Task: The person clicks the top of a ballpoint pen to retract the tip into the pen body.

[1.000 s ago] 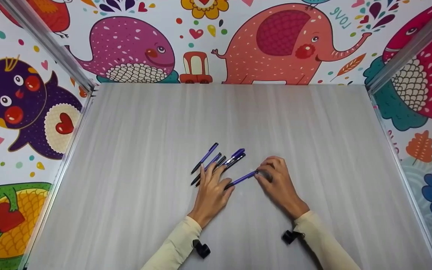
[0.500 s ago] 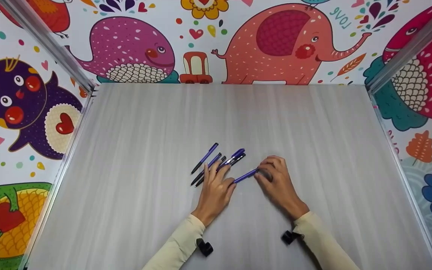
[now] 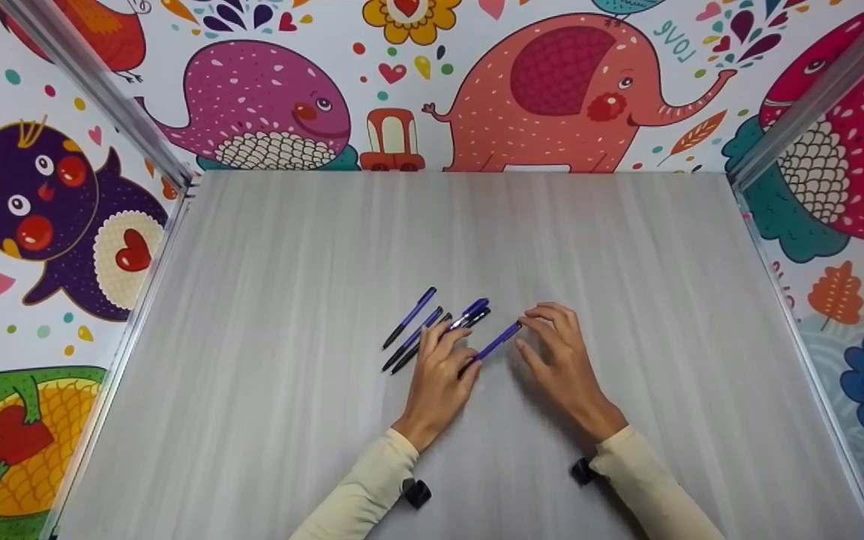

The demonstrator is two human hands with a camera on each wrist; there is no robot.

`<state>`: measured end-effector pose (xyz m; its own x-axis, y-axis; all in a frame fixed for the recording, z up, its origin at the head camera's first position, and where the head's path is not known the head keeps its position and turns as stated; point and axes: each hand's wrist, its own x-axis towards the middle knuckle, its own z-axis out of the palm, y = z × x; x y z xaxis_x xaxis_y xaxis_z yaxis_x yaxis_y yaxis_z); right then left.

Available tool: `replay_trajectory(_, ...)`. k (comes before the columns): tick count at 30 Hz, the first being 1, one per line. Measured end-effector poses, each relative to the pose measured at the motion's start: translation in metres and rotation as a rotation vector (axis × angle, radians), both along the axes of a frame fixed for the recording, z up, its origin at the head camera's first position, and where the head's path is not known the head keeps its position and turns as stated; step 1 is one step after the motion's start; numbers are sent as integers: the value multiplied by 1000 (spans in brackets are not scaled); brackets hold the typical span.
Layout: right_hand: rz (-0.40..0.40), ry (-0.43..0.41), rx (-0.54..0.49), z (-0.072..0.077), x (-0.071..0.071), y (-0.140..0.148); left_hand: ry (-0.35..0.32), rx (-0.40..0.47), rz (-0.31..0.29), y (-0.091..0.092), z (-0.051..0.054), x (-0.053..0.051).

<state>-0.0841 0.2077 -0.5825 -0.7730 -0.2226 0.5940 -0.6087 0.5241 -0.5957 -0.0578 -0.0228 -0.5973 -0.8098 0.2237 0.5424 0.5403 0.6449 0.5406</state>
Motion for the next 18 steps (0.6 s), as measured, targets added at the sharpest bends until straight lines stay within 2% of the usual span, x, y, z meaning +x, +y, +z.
replay_trajectory(5, 18, 7, 5, 8, 3, 0, -40, 53, -21, 4, 5, 1)
replay_trajectory(13, 68, 31, 39, 19, 4, -1, -195, 181, -44, 10, 17, 1)
replay_trajectory(18, 110, 48, 41, 25, 5, -6, -270, 261, -52, 11, 23, 4)
